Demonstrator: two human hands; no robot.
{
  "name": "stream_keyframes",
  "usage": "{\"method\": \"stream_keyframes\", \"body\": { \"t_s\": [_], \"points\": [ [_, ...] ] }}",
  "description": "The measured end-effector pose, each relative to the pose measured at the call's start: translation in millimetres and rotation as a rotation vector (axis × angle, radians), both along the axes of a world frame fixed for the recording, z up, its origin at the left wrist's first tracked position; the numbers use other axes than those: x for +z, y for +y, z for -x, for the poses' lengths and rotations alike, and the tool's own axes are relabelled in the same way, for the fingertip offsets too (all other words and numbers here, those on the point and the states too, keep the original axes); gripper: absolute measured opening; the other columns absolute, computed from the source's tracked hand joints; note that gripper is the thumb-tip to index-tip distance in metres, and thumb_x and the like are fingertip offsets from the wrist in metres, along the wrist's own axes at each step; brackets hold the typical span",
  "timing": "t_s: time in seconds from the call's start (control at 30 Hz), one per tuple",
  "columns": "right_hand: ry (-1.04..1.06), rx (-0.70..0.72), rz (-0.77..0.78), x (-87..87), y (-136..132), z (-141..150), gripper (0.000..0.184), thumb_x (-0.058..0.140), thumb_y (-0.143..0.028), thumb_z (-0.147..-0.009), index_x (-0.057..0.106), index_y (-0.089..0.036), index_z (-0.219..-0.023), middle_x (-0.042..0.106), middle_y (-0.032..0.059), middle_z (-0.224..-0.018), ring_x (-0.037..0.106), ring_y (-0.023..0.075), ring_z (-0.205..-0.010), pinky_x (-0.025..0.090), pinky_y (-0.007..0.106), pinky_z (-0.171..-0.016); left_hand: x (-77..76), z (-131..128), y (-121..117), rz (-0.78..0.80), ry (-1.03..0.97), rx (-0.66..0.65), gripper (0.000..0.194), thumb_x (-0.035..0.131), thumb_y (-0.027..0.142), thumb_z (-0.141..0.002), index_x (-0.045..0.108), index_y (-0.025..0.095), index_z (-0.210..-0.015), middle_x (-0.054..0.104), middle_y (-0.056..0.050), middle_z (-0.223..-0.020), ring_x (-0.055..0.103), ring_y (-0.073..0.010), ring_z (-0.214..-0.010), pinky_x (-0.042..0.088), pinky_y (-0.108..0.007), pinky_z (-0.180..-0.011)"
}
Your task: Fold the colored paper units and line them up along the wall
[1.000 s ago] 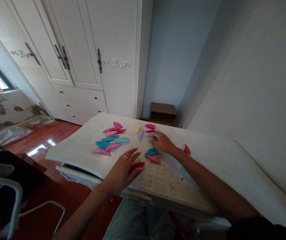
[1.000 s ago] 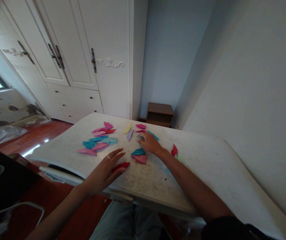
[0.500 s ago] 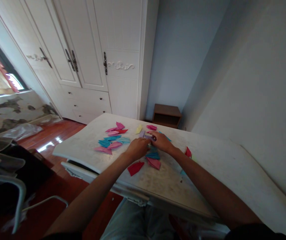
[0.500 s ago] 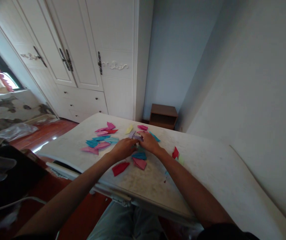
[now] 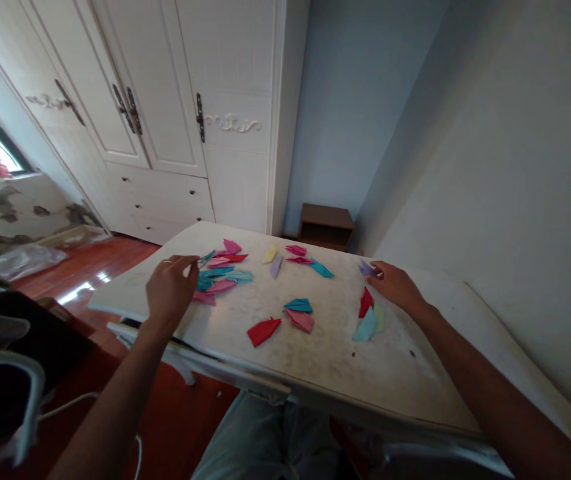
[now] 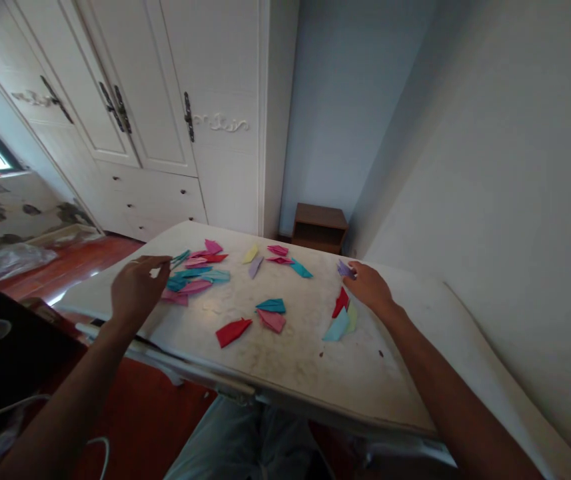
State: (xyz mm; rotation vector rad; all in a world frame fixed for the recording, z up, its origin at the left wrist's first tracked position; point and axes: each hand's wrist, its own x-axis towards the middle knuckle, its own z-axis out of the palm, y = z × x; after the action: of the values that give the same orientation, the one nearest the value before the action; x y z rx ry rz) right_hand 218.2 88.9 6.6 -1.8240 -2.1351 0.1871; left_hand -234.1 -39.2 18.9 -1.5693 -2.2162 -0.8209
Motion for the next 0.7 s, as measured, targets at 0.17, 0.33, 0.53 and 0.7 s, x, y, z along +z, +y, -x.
{"method": "stream_keyframes", "body": {
  "t_s": [0.17,0.33,0.53,0.7],
  "points": [
    [0.023,0.068,0.053,-12.3,-8.0,-2.2,0.046,0.055,-0.035,-0.089,0.060,-0.012,-0.128,0.065,0.0150,-0.124,0.063,0.0247,-0.112,0.047,0.035,-0.098,-10.9,14.8,-6.6,0.339,-0.017,0.024,0.045,0.036,0.037,-0.097,0.068,0.014,-0.118,0.064,-0.015,-0.123,0.060,-0.0343,-0.111,0.048,-0.045,-0.090],
    [0.072,-0.003,-0.037,-14.6,-37.9,-9.4,0.057,0.046,-0.045,-0.092,0.056,-0.006,-0.132,0.062,0.0193,-0.125,0.063,0.0273,-0.109,0.049,0.040,-0.094,-31.5,8.1,-4.2,0.248,-0.003,-0.040,0.056,0.034,0.049,-0.097,0.060,0.012,-0.130,0.051,-0.020,-0.139,0.044,-0.0342,-0.133,0.041,-0.050,-0.104],
    [-0.031,0.019,0.125,-14.9,-91.8,-9.9,0.057,0.045,-0.054,-0.091,0.062,-0.012,-0.126,0.067,0.0154,-0.100,0.066,0.0266,-0.088,0.051,0.041,-0.082,-49.6,5.2,6.1,0.242,0.062,-0.036,0.063,0.036,0.051,-0.097,0.049,0.007,-0.140,0.038,-0.028,-0.146,0.037,-0.0388,-0.138,0.036,-0.051,-0.107],
    [0.061,0.249,0.062,-20.9,-86.4,46.0,0.054,0.053,-0.049,-0.090,0.061,-0.011,-0.127,0.063,0.0170,-0.117,0.061,0.0274,-0.106,0.047,0.042,-0.097,-51.5,5.7,7.1,0.248,0.030,-0.054,0.065,0.037,0.052,-0.096,0.046,0.006,-0.141,0.030,-0.031,-0.150,0.035,-0.0406,-0.139,0.034,-0.051,-0.109]
  ]
}}
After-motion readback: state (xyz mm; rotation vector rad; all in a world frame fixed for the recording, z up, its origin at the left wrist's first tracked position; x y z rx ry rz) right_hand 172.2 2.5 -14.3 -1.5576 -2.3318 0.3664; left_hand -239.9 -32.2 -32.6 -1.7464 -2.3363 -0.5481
